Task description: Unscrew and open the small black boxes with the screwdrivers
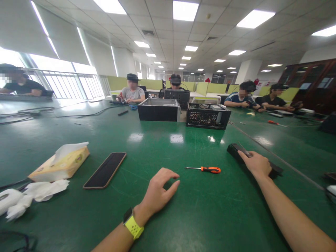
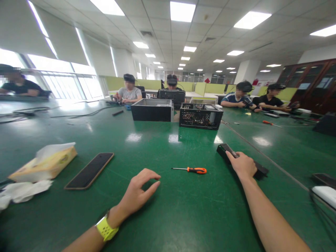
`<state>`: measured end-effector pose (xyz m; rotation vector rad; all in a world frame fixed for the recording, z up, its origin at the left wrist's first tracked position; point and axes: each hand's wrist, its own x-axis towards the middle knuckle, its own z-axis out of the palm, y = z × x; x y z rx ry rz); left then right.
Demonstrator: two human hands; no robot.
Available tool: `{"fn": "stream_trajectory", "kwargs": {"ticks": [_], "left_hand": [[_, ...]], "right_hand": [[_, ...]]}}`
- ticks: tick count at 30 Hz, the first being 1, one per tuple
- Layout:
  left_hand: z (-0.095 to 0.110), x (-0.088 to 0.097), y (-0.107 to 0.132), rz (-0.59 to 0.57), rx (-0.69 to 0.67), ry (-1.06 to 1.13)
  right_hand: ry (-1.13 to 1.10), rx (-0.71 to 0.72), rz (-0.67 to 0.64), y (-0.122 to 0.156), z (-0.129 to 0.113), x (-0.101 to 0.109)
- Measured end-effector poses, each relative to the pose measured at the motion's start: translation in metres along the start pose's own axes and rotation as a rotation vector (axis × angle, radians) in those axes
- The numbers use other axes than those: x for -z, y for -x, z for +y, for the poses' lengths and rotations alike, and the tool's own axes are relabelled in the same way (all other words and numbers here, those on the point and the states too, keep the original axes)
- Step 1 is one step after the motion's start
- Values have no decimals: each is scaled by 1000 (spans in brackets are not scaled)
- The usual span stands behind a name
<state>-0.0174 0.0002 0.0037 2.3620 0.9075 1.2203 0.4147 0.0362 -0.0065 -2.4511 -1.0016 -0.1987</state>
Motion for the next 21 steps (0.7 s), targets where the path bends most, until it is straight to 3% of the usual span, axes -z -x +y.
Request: {"fn": "stream_trajectory", "kwargs": {"ticks": [21], "left_hand": [[-1, 0, 0, -18, 3, 17]], "right_hand": [[4, 48, -47, -3, 2, 4]]}}
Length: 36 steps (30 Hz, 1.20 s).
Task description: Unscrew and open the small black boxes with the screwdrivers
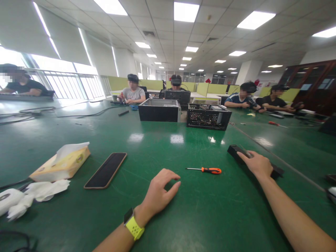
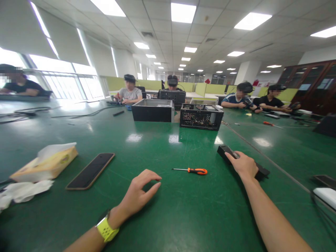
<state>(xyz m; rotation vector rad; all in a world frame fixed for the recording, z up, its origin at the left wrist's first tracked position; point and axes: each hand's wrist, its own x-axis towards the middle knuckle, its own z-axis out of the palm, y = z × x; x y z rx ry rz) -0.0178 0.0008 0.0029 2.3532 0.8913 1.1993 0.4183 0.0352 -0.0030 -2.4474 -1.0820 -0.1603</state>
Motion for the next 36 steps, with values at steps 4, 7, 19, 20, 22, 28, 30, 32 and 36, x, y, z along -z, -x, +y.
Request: {"fn": "stream_trajectory", "kwargs": {"ticks": [4, 7, 19, 20, 22, 28, 30, 32, 36], "left_hand": [[1, 0, 1, -9, -3, 0], [1, 0, 0, -9, -1, -34], [-14, 5, -2, -17, 226, -481], [-14, 4, -1, -25, 225, -472], [-14, 2, -1, -26, 219, -448], [-11, 1, -1, -16, 130, -294], [-9, 0, 0, -48, 99, -233], [-7, 0, 1, -105, 67, -171], [-1, 0, 1, -231, 22, -68]], "right_hand": [[-12, 10, 12, 0, 0, -2], [-16, -31, 59, -3, 4, 3], [80, -199, -82, -24, 67, 40], [84, -207, -98, -25, 69, 43], [73, -175, -108, -23, 66, 51], [-77, 344, -18, 30, -9, 70], [-146, 535, -28, 65, -47, 68], [-278, 806, -187, 105, -80, 62], [-364, 1054, -425, 173, -119, 48]]}}
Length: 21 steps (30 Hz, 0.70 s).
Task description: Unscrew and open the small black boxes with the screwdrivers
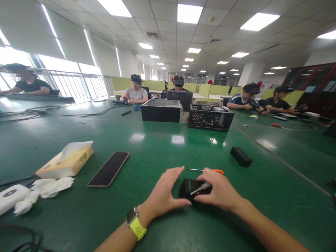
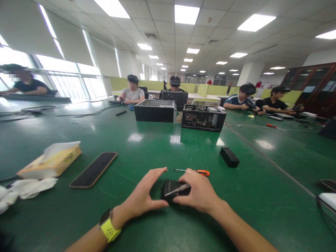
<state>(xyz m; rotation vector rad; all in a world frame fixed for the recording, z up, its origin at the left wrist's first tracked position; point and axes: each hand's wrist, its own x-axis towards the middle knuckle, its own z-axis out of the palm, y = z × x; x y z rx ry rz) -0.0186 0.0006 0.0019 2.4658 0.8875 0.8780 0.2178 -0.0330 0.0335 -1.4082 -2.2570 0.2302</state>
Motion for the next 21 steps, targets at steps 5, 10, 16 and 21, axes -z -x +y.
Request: {"fn": "stream_trajectory", "kwargs": {"ticks": [5, 10, 16, 21], "left_hand": [[5, 3, -1, -106, 14, 37], [7, 6, -3, -79, 27, 4], [4, 10, -2, -82, 28, -2], [-7, 17, -2, -53, 58, -1]], "right_hand": [[-176, 0, -28, 0, -1, -11], [-108, -367, 231, 0, 80, 8], [-2, -471, 244, 8, 146, 4], [-22, -309, 154, 3, 130, -6]]}}
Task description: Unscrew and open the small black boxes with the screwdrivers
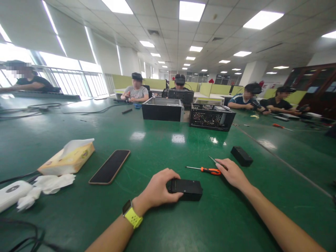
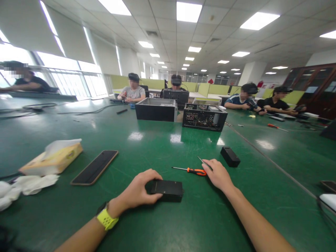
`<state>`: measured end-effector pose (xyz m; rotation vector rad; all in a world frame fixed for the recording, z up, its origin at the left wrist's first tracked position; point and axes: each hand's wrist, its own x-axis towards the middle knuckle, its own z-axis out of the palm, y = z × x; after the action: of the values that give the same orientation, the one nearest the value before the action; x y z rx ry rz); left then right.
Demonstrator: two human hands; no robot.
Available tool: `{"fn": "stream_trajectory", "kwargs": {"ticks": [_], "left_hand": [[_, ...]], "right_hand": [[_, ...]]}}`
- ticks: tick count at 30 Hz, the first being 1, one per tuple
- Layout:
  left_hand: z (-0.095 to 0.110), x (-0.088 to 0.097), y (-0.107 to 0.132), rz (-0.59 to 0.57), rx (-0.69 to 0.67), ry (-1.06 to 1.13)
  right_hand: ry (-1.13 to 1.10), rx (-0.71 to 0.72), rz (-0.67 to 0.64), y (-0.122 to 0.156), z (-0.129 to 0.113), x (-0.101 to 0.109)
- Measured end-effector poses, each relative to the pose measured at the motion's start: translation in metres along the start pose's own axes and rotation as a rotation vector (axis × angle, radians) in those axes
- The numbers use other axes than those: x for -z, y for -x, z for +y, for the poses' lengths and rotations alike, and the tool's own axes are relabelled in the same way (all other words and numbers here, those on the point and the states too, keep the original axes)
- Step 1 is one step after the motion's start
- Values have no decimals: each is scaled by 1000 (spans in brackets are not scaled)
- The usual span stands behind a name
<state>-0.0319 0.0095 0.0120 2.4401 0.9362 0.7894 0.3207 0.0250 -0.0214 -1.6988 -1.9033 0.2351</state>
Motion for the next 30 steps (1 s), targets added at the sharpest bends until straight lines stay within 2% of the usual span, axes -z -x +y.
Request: {"fn": "stream_trajectory", "kwargs": {"ticks": [4, 8, 16, 20, 24, 30], "left_hand": [[-4, 1, 0, -1, -8, 12], [-3, -2, 1, -1, -12, 13], [1, -3, 1, -22, 1, 32], [3, -4, 1, -32, -5, 33], [5, -3, 1, -49, -22, 45], [5, -2, 1, -64, -54, 59]], "right_hand": [[-67, 138, -67, 1, -24, -1], [-209, 168, -40, 3, -39, 2], [-769, -41, 190, 13, -56, 5], [-1023, -106, 258, 16, -71, 9], [-1145, -147, 263, 18, -78, 13], [-1173, -180, 261, 18, -70, 12]]}}
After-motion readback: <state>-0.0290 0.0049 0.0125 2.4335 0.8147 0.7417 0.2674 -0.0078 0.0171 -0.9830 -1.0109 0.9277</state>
